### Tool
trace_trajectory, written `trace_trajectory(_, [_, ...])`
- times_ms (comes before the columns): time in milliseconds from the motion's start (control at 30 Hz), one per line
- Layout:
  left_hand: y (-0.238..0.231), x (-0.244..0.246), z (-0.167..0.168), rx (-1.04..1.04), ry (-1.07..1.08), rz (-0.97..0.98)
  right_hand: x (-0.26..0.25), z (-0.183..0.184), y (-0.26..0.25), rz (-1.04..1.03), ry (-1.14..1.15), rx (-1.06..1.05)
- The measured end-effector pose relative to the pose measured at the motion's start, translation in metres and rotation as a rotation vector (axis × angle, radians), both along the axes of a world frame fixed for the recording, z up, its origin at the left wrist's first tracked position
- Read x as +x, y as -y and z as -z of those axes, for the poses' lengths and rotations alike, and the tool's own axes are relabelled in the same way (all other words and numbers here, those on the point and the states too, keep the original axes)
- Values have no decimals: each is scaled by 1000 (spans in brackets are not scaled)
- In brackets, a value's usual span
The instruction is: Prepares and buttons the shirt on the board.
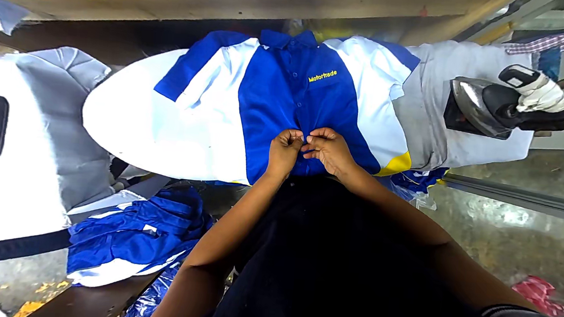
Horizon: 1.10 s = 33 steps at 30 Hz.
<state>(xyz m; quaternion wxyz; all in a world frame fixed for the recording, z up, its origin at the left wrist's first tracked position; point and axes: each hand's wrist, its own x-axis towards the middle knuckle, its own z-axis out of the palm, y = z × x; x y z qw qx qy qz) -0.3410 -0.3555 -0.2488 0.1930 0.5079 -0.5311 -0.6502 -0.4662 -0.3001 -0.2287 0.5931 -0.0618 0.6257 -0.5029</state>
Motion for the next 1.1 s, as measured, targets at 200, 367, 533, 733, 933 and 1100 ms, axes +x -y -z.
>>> trace_trajectory(200, [-5,6,-2,73,-24,11,-3,-1,1,-40,-3,47])
trace_trajectory(367, [0,6,-8,134,-99,29,1,5,2,-107,-243,-35])
trace_trajectory(533, [6,2,-9,110,-100,-11,13,12,-2,-133,-516,-153])
trace_trajectory(733, [5,0,-15,245,-175,-225,16,22,-9,-196,-764,-378])
trace_trajectory(933, [10,-1,-16,282,-191,-267,14,27,-13,-177,-701,-413])
trace_trajectory(1100, [11,1,-15,282,-202,-265,13,28,-13,-179,-664,-399])
